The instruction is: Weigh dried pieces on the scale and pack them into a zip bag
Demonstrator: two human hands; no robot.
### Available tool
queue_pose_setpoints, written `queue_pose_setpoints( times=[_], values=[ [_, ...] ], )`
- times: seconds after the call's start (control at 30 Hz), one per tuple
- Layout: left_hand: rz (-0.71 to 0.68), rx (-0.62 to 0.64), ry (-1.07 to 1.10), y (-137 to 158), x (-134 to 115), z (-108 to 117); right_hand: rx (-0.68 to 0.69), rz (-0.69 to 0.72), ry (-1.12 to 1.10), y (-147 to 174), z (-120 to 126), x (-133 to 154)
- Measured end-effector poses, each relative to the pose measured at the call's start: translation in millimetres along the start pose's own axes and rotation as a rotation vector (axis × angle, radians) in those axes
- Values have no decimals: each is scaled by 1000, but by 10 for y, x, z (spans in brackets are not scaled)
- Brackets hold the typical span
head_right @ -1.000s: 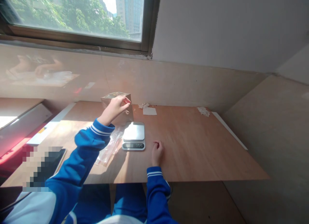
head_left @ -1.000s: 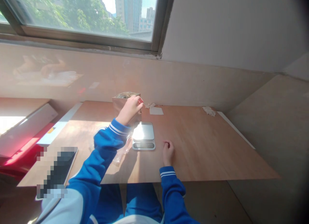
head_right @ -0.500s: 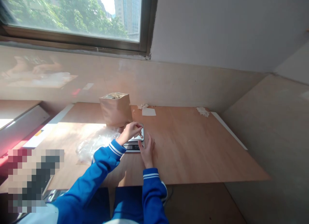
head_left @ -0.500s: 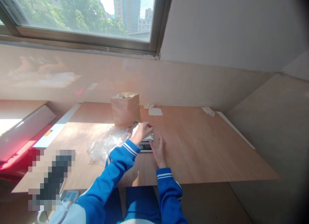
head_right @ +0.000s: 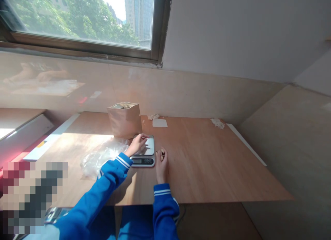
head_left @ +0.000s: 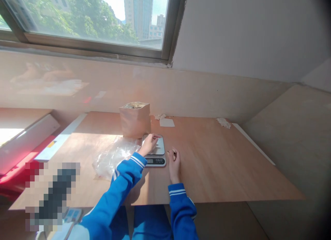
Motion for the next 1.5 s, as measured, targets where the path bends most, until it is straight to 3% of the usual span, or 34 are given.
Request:
queue_pose_setpoints(
  times=[0.1, 0.2, 0.33, 0.43, 0.57, 0.67, 0.87, 1.1, 1.37, 1.5],
  values=[
    [17, 1, 55, -42, 217, -31, -40, 33, 52, -67, -30, -8],
    [-86, -39, 15, -76, 202, 35, -25, 63, 53, -140, -196, 65],
    [-195, -131, -97, -78, -54, 299, 71, 59, -13, -243, -506, 185],
    [-262, -224, -192, -49, -382, 618, 80, 89, 55, -303, -600, 264],
    [-317, -447, -371, -73, -732, 1180, -39, 180, 195, -269, -389, 237],
    [-321, -503, -500, -236, -751, 1478, -120, 168, 235, -168, -81, 45],
    [-253, -388, -747, -494, -669, 1607, -162, 111, 244, -35, 302, -203],
    [-185, -101, -797, -458, -792, 1489, -171, 128, 243, -42, 299, -170],
    [108, 338, -909, -623, -462, 1248, -184, 138, 241, -46, 323, -209],
    [213, 367, -908, -526, -470, 1168, -183, 151, 249, -34, 314, -188]
  ],
)
Point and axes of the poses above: each hand's wrist, its own y-axis away from the middle knuckle, its own z-axis out of the back of the hand, x = y × z, the point moved 8 cm from there along -y, towards the middle knuckle, and after that the axes turned 5 degrees about -z, right-handed, at the moved point
